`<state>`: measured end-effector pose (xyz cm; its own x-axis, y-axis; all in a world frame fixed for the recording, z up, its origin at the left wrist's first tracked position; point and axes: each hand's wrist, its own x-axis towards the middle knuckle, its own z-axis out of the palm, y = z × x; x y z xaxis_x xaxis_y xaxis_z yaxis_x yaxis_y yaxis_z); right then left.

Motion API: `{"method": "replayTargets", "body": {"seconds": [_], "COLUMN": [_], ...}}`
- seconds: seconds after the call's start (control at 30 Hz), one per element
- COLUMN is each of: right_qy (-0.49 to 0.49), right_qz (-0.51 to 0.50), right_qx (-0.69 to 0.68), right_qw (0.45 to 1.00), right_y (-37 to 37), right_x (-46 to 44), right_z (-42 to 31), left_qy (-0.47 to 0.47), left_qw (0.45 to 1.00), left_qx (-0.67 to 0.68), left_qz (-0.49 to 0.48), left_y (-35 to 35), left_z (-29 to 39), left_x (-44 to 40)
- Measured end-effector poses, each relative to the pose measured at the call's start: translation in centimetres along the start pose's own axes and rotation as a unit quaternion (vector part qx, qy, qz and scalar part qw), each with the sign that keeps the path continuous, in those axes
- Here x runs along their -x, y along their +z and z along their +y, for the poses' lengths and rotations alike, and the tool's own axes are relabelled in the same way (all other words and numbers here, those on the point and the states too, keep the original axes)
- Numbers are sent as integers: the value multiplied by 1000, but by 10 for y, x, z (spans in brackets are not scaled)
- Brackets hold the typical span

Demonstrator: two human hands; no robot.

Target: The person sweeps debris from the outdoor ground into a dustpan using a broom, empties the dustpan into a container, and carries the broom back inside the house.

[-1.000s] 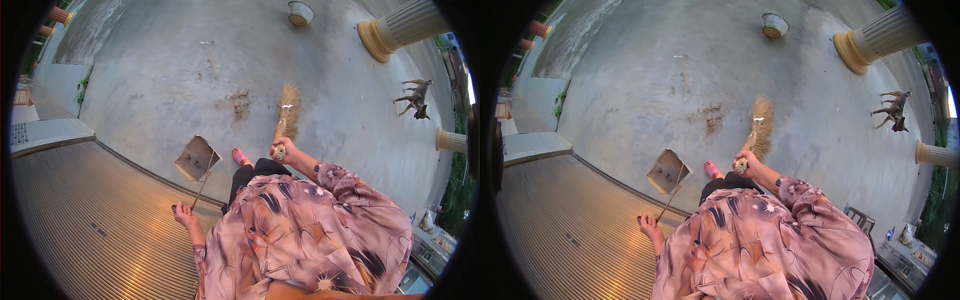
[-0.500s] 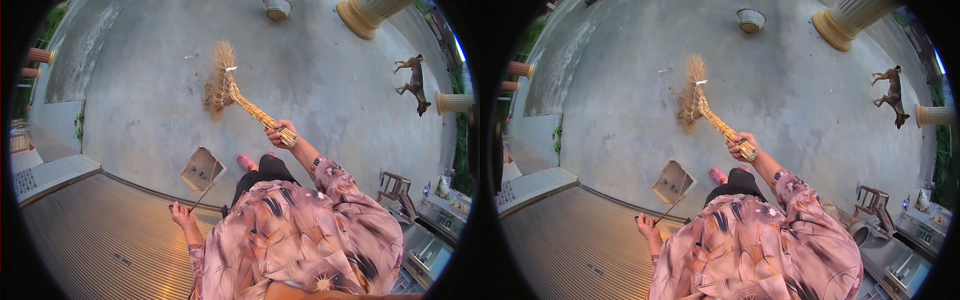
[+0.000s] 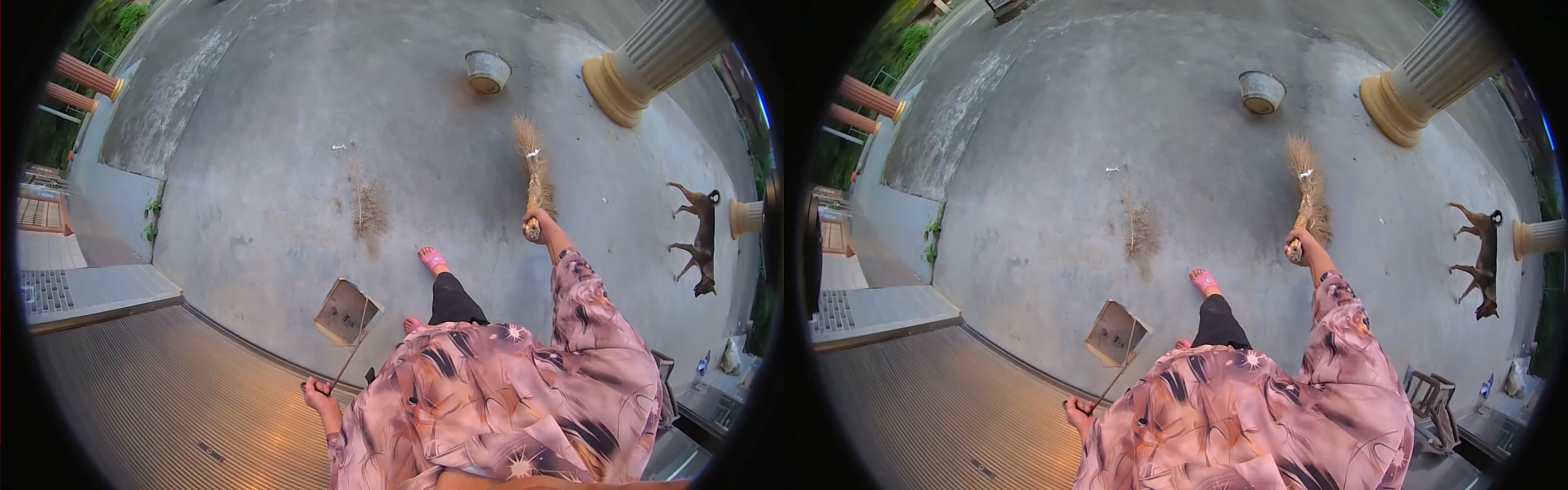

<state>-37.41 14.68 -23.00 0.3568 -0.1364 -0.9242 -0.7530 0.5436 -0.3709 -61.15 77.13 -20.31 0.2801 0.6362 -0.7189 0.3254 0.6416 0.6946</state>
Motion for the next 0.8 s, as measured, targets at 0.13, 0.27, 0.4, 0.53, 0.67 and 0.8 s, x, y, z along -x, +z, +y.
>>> {"method": "replayTargets", "body": {"seconds": [0.13, 0.27, 0.4, 0.53, 0.67, 0.8], "right_qy": [43, 57, 102, 125, 122, 101], "right_qz": [-41, -92, -173, -241, -241, -285], "right_qx": [27, 88, 96, 80, 124, 236], "right_qw": [998, 990, 975, 959, 955, 923], "right_y": [68, 155, 203, 215, 237, 269], "right_x": [-59, -61, -14, 34, 116, 156], "right_z": [-16, 19, 27, -13, -8, -7], "left_qy": [3, 5, 4, 15, 34, 31], "left_qw": [999, 995, 996, 994, 988, 981], "left_qx": [-20, -46, -28, -1, 12, 39], "left_qz": [26, 92, 87, 105, 149, 189], "left_y": [13, 54, 68, 64, 46, 43], "left_z": [16, 37, 38, 36, 51, 63], "left_x": [8, 36, 47, 28, 38, 30]}}
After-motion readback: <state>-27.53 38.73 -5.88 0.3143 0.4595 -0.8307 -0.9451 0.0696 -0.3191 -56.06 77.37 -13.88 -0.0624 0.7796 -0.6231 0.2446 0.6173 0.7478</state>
